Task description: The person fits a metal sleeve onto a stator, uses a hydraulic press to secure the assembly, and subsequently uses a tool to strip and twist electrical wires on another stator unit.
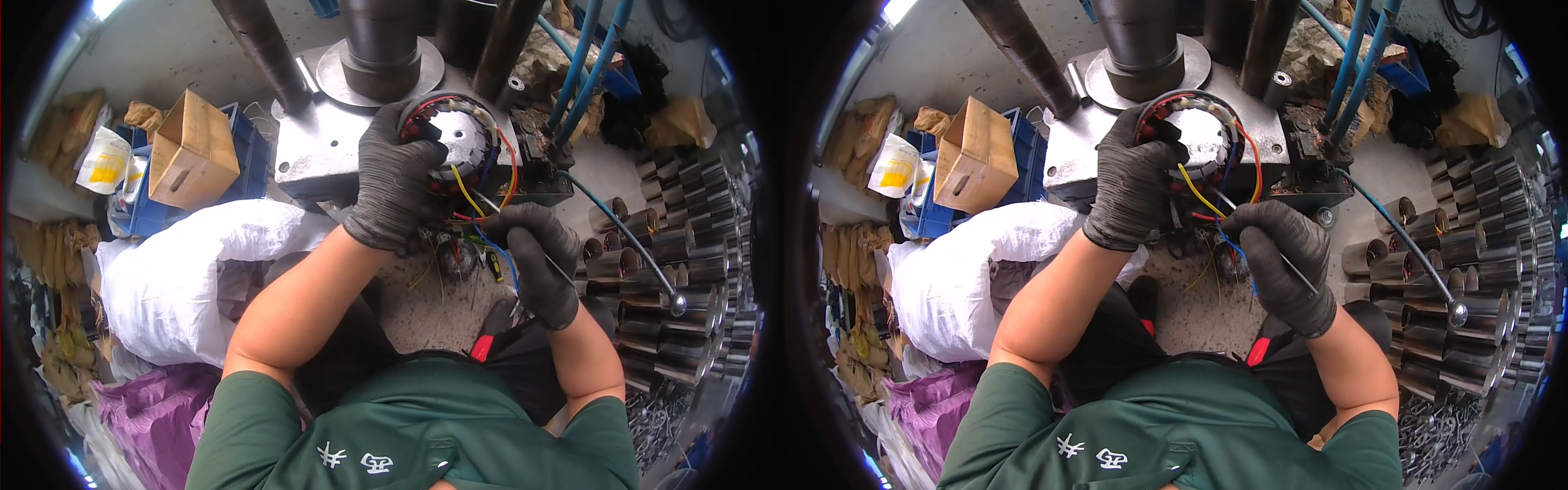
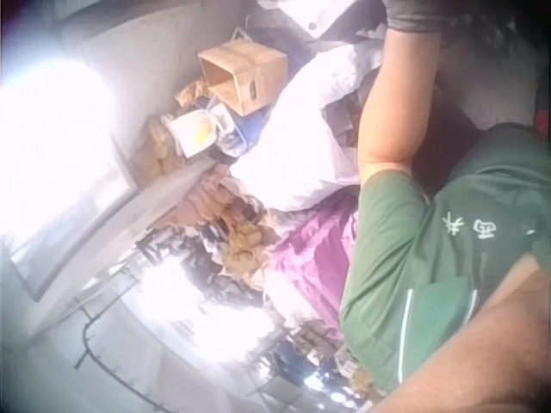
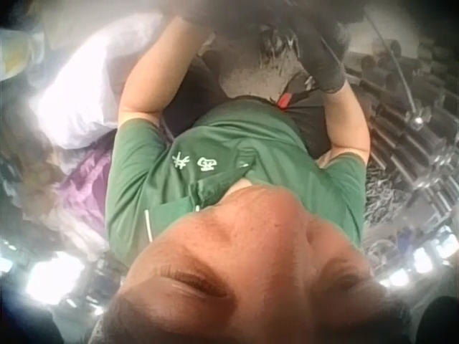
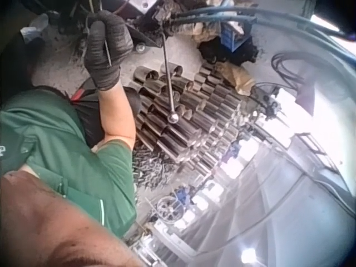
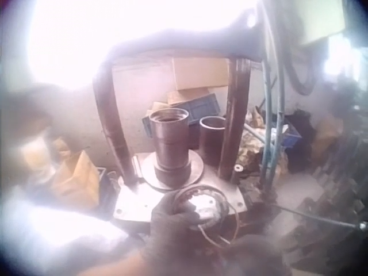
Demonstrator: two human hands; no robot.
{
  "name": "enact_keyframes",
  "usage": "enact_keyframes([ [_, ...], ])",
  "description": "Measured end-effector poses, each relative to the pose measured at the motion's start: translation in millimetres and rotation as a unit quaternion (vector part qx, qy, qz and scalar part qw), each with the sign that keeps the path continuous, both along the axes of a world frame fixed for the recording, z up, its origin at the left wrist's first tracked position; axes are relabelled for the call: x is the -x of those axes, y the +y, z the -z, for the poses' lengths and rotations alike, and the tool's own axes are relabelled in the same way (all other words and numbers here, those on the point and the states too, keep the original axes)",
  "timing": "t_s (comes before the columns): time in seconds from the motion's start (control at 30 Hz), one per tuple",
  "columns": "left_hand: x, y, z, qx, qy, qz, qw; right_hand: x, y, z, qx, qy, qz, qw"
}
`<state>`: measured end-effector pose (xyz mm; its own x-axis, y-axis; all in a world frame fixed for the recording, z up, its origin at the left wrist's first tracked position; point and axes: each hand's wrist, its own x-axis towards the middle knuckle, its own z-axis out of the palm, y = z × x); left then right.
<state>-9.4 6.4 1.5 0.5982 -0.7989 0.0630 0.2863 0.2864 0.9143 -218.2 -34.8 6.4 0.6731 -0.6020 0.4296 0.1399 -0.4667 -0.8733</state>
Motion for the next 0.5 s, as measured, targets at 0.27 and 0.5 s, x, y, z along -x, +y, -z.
enact_keyframes([
  [0.27, -10, 2, 0, -0.019, 0.096, 0.050, 0.994, 1, -13, 1, 0.165, 0.008, 0.073, 0.984],
  [0.5, -3, 1, 3, -0.042, 0.056, -0.002, 0.998, -2, -13, 10, 0.095, -0.002, 0.075, 0.993],
])
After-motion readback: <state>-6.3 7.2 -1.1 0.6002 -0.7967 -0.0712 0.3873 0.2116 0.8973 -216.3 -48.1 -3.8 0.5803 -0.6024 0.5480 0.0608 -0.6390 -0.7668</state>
